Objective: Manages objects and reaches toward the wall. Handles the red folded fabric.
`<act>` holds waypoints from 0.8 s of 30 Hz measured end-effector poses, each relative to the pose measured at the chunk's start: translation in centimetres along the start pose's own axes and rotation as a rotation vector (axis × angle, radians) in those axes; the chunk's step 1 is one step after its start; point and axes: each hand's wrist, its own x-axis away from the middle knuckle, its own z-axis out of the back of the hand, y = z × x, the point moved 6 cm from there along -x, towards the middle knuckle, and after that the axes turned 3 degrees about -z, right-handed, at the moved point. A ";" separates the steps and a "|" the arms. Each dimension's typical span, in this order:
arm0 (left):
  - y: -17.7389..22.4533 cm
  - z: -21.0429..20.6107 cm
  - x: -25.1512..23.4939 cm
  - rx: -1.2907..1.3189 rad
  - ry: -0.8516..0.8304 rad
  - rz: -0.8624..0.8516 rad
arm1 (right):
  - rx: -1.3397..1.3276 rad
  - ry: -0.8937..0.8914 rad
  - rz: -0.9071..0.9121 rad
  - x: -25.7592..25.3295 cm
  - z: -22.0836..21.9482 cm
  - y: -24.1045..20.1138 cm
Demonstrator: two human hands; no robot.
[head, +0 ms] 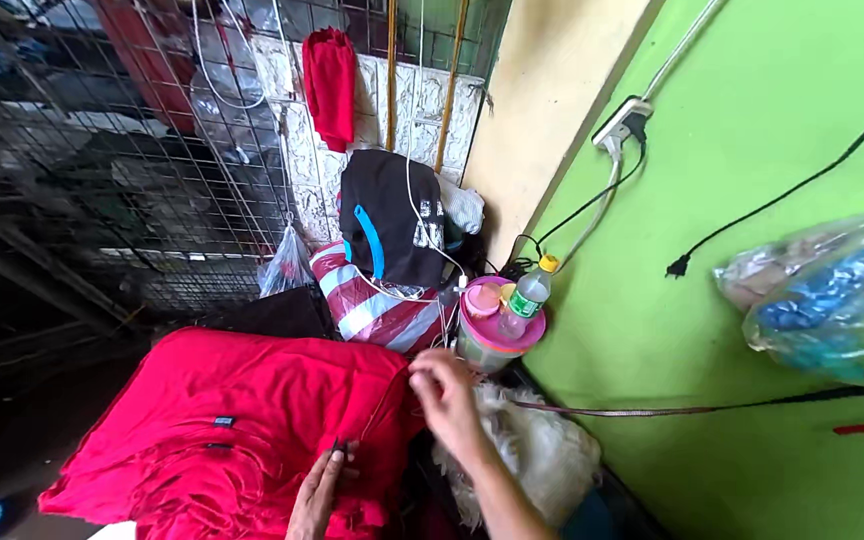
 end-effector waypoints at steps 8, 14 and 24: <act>-0.3 5.8 6.7 0.348 0.202 -0.133 | -0.201 -0.987 -0.145 11.0 -16.0 -1.5; 0.6 6.6 8.5 0.317 0.236 -0.193 | -0.331 -0.990 -0.260 11.7 -19.3 -3.8; 10.0 9.0 11.7 0.074 0.228 -0.484 | -0.331 -0.608 -0.488 6.5 -15.0 0.0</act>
